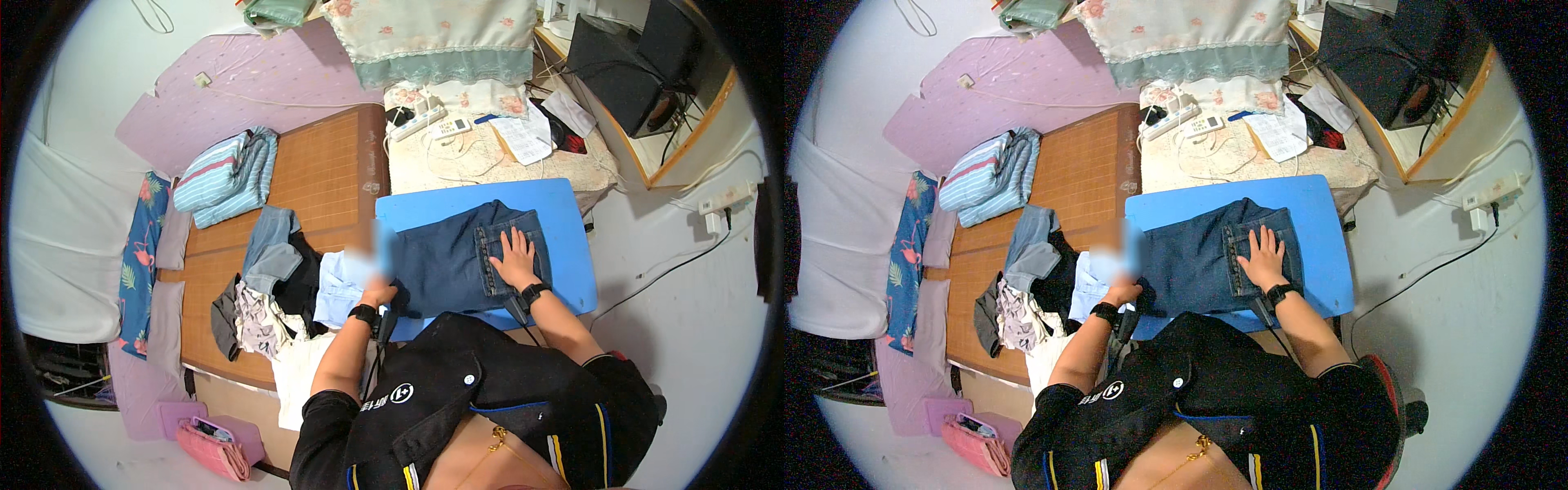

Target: The person folds several pieces of clothing one by one on a blue folding board. They handle a white shirt, a black shirt, a light blue shirt, and a pair of jeans, smoothing and folding each item before placing it aside.

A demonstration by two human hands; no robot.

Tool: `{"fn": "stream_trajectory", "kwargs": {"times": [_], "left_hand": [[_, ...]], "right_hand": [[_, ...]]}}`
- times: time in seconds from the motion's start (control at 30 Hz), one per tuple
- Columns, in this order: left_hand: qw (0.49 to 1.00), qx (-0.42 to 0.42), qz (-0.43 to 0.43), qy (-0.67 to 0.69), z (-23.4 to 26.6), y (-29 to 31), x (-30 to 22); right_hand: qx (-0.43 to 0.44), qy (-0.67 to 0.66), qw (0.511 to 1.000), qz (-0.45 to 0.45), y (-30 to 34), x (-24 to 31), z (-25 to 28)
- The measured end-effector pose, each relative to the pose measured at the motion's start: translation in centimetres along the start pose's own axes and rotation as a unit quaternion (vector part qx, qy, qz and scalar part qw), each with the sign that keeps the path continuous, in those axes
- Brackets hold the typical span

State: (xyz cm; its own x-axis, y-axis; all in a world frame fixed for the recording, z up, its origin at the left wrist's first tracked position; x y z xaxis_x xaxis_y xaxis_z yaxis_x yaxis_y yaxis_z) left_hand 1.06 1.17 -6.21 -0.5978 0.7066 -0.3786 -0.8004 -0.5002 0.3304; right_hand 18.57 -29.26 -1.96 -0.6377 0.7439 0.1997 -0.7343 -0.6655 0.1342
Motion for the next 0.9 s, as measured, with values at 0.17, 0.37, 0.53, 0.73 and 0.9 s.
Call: {"fn": "stream_trajectory", "kwargs": {"times": [0.17,0.37,0.53,0.73,0.9], "left_hand": [[0.975,-0.194,-0.099,0.034,3.1,-2.5,-2.1],[0.978,-0.169,-0.119,0.033,5.2,-6.1,-7.0],[0.958,-0.193,-0.201,-0.067,3.5,-6.9,-8.4],[0.975,-0.054,-0.215,-0.016,3.2,-3.9,-9.5],[0.969,-0.022,-0.240,0.056,2.1,-1.9,-7.8]], "right_hand": [[0.003,-0.022,1.000,-0.002,-0.1,-0.4,1.9],[-0.174,-0.068,0.981,0.054,-5.6,-1.8,2.1],[-0.145,-0.051,0.980,0.127,-9.4,-1.5,1.7],[-0.059,-0.018,0.979,0.195,-10.8,-1.6,1.3],[0.053,0.008,0.975,0.215,-11.4,-0.9,2.8]]}}
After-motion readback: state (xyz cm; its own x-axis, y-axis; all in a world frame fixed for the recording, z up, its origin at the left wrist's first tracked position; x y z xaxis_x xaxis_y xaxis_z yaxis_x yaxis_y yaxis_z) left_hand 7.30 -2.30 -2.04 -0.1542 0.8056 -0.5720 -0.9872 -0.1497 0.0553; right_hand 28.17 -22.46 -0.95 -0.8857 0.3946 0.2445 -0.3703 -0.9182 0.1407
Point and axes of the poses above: each hand's wrist, its own y-axis away from the middle knuckle, its own z-axis out of the back of the hand, x = y × z, the point moved 2 cm from there along -y, towards the middle knuckle, and after that the axes turned 12 degrees about z, right-handed, at the moved point
